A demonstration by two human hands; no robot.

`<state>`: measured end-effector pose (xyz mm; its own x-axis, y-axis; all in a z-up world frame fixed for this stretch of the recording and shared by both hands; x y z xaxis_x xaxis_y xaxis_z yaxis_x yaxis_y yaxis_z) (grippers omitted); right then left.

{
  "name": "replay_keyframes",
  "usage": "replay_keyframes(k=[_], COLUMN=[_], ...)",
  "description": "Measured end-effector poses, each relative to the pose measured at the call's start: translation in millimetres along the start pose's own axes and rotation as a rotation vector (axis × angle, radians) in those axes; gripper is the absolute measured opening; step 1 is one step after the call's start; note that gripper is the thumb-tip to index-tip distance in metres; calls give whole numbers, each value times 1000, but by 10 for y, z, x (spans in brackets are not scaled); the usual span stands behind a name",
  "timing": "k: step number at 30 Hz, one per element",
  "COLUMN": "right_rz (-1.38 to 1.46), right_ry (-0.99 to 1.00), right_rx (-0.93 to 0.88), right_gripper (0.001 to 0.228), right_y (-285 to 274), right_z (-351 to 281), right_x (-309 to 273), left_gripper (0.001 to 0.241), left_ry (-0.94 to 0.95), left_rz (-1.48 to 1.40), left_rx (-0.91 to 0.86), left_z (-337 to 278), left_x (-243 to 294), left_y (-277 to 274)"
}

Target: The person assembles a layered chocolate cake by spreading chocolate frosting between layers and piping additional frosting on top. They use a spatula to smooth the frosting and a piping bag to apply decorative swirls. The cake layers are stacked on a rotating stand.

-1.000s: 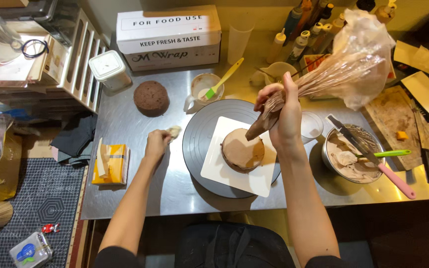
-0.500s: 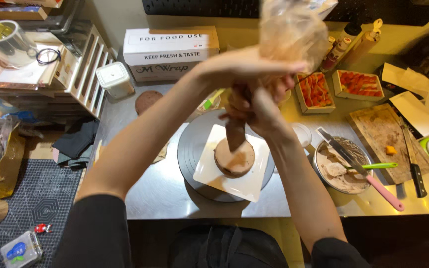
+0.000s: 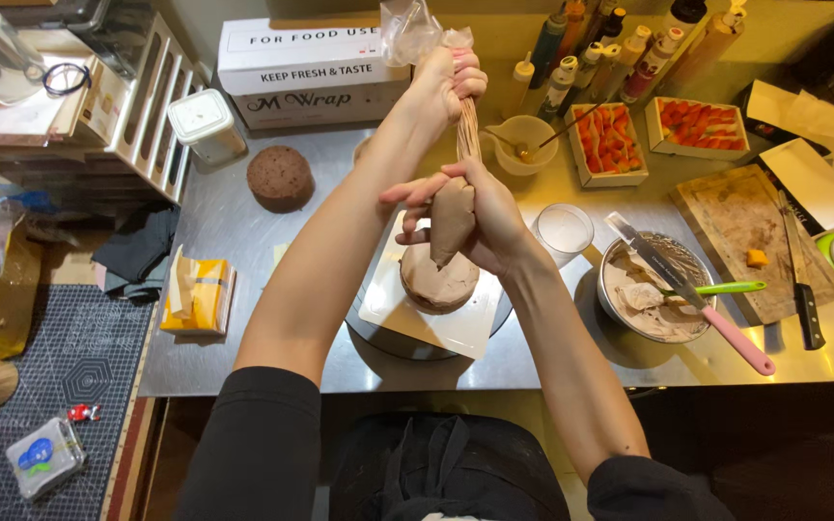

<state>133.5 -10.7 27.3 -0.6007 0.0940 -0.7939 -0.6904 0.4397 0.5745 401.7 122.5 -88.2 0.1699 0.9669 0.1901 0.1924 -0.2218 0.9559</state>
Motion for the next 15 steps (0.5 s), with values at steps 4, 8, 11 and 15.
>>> replay_keyframes(k=[4, 8, 11, 15], right_rz=[-2, -154, -468, -171], right_ry=[-85, -440, -507, -496], right_rx=[132, 204, 442, 663], right_gripper=[57, 50, 35, 37], right_y=[10, -337, -699, -1254], right_z=[-221, -593, -330, -214], right_x=[-63, -243, 104, 532], left_gripper=[32, 17, 8, 13], left_ry=[145, 347, 482, 744], left_rz=[34, 168, 334, 659], left_rx=[1, -41, -54, -46], left_z=[-56, -437, -1004, -2052], left_x=[-52, -377, -738, -980], left_y=[-192, -61, 162, 411])
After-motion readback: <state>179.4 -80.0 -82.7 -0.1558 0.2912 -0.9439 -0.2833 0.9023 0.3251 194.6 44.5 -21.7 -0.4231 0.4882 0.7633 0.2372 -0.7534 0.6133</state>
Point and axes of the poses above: each hand's wrist, its own z-axis towards the middle knuckle, its own y-axis out of the palm, x = y × z, the point moved 5 cm from there along z, towards the middle knuckle, and after that the axes turned 9 degrees about y, right-handed, at the moved point
